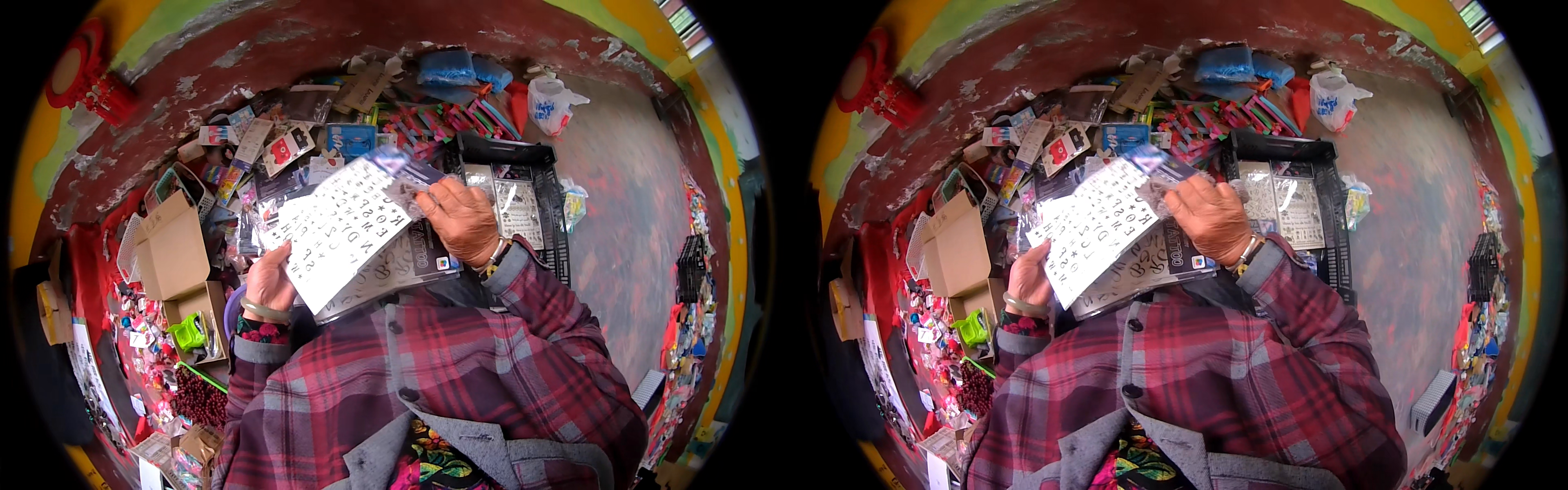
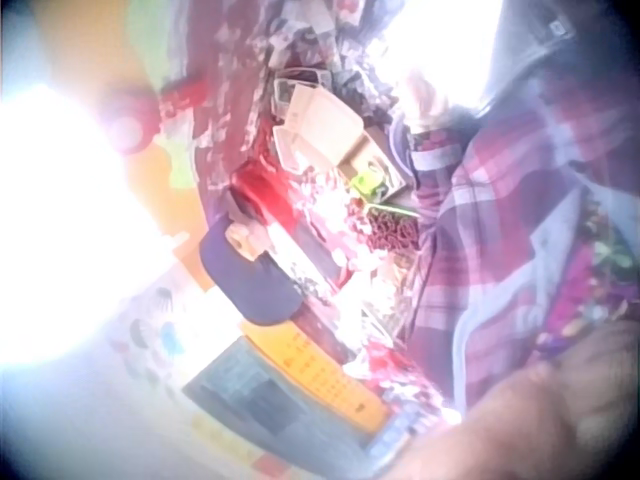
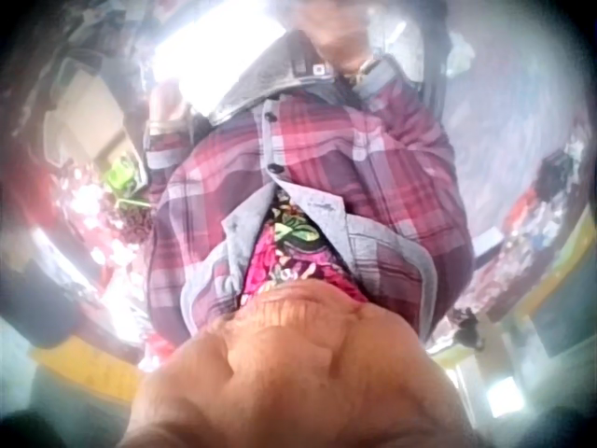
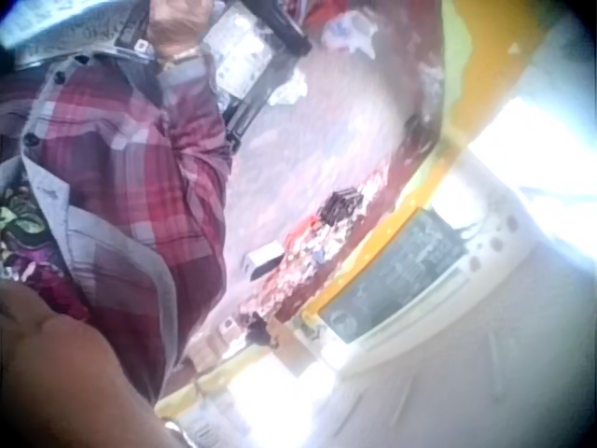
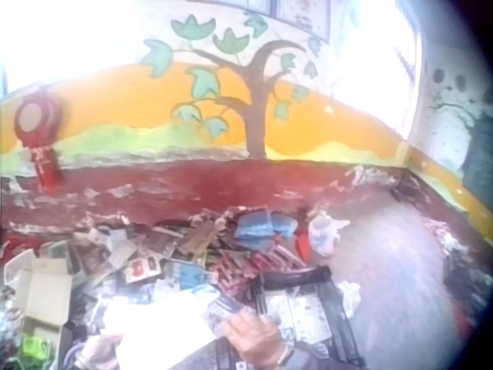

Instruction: The person sits on the floor and wipes the surface of several sticker sheets with a small cloth. They handle the sheets one by one, turning them over to clean both sides before placing them into a black plastic crate.

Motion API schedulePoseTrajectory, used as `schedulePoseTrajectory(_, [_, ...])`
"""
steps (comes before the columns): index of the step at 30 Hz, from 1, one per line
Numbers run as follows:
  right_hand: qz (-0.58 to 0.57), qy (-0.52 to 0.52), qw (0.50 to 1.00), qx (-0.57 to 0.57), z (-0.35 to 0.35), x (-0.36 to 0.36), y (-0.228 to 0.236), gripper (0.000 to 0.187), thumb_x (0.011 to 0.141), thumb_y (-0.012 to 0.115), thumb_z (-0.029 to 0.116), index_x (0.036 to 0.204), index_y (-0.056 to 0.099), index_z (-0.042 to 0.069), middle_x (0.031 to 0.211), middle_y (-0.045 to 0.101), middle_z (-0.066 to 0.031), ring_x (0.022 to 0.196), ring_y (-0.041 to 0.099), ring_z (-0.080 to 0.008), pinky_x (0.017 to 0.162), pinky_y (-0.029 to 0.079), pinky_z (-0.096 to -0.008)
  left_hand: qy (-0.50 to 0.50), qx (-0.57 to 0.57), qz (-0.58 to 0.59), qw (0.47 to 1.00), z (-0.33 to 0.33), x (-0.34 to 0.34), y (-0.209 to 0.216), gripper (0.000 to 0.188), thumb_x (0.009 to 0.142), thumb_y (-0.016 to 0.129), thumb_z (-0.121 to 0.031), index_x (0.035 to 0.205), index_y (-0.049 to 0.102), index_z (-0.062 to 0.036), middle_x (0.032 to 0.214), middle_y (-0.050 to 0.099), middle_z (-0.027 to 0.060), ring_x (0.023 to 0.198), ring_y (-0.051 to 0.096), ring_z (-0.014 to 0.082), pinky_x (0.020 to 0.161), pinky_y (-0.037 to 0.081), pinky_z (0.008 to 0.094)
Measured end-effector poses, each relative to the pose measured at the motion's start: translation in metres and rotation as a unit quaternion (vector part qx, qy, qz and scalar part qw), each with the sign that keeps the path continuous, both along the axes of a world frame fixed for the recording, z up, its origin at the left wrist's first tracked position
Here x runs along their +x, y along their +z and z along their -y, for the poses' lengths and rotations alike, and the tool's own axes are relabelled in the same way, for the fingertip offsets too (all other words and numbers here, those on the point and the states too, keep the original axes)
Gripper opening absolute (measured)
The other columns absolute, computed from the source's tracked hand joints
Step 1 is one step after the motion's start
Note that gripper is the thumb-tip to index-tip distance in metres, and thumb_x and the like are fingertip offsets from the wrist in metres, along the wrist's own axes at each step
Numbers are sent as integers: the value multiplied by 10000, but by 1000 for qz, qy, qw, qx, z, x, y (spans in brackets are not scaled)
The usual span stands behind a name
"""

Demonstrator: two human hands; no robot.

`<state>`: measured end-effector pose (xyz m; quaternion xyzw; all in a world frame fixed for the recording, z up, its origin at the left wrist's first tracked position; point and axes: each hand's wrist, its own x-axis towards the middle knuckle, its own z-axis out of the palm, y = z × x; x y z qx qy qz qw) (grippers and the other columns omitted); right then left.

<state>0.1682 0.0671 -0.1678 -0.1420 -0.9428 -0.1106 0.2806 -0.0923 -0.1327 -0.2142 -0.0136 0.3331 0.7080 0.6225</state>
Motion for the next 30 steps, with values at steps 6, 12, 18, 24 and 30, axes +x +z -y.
schedulePoseTrajectory(6, [-129, -9, 982, -135, -23, 13, 63, 187, 768, 563, 49, 950, 608, 42, 886, 609, -83, 852, 573, -275, 737, 449, -382, 23, 112, -120, 986, -1, 0, 53, 749, 934, 398, -566, 1393, 310, 20, 1349, 451, 203, 1263, 431, 303, 1049, 364, 424])
schedulePoseTrajectory(12, [-173, 14, 721, -671, -19, 30, 84, 128, 902, 496, 43, 964, 601, 5, 785, 554, 36, 692, 480, -31, 606, 401, -198, 73, 213, -240, 944, -20, -17, 64, 871, 884, 444, -628, 1437, 222, 7, 1409, 359, 233, 1323, 351, 303, 1115, 271, 403])
schedulePoseTrajectory(18, [-89, 88, 516, -848, 0, -1, 46, 188, 945, 503, 114, 1046, 607, -5, 853, 616, 20, 721, 550, -35, 631, 446, -183, -3, 265, -75, 961, -69, -19, 58, 907, 836, 474, -680, 1395, 328, 19, 1384, 441, 144, 1246, 456, 267, 1030, 387, 417])
schedulePoseTrajectory(24, [-70, 66, 424, -901, 15, -18, 2, 197, 948, 519, 113, 1081, 601, -6, 918, 645, -4, 758, 592, -54, 665, 478, -201, -36, 286, -13, 957, -86, -15, 63, 742, 853, 520, -604, 1336, 440, -45, 1224, 568, 175, 1022, 615, 292, 828, 540, 441])
schedulePoseTrajectory(30, [-1, 75, 489, -869, 13, -16, -9, 203, 931, 546, 131, 1062, 612, -9, 875, 622, 7, 757, 552, -35, 653, 452, -190, 10, 41, -94, 995, -75, -46, 7, 336, 800, 574, -153, 1054, 590, 67, 961, 660, 187, 796, 670, 296, 725, 574, 413])
